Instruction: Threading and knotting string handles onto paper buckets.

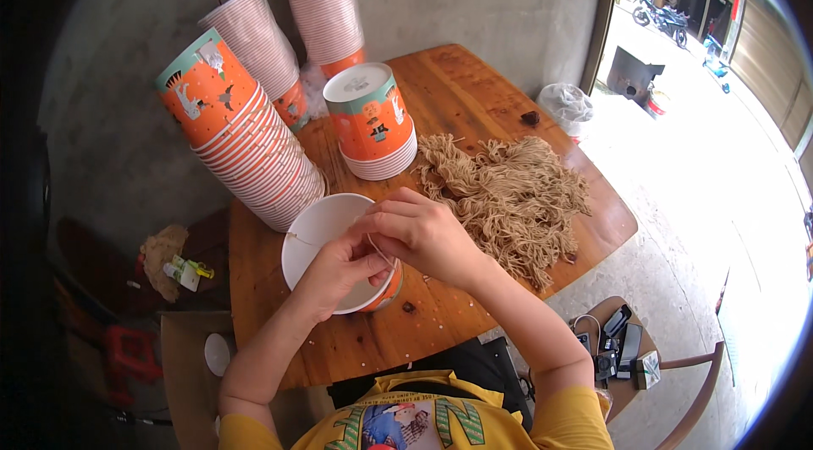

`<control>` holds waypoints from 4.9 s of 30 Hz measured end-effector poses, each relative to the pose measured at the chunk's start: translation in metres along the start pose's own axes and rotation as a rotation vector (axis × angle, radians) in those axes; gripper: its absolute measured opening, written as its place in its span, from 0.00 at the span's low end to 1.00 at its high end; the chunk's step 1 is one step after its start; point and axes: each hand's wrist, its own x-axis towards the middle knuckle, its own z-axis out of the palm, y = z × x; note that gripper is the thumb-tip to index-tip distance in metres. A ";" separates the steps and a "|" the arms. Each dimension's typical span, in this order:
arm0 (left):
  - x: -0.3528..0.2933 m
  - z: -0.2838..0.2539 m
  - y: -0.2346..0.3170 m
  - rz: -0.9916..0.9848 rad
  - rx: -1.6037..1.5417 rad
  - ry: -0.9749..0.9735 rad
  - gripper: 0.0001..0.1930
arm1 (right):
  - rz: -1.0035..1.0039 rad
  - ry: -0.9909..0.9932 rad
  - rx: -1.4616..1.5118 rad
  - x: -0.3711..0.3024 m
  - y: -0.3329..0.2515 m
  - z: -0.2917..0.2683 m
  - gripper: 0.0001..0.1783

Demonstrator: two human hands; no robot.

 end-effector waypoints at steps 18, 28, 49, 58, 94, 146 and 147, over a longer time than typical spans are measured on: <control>0.003 0.000 0.003 -0.111 -0.137 -0.059 0.08 | 0.517 0.138 0.143 -0.061 -0.019 0.006 0.08; 0.008 0.001 0.003 -0.108 -0.058 -0.070 0.04 | 0.583 0.191 0.174 -0.059 -0.026 0.019 0.08; 0.016 -0.006 0.010 -0.178 0.044 -0.045 0.04 | 0.702 0.280 0.255 -0.056 -0.040 0.036 0.08; 0.013 -0.009 0.013 -0.395 -0.366 -0.057 0.05 | 0.464 0.312 -0.018 -0.053 -0.045 0.046 0.09; 0.004 0.004 0.007 -0.034 0.034 0.000 0.11 | 0.257 -0.110 0.168 -0.041 -0.013 -0.005 0.07; -0.029 0.010 0.012 0.158 0.611 0.131 0.08 | 0.382 0.078 -0.009 -0.047 -0.038 0.017 0.05; -0.027 0.009 0.008 0.166 0.597 0.143 0.08 | 0.379 0.077 -0.007 -0.047 -0.037 0.017 0.05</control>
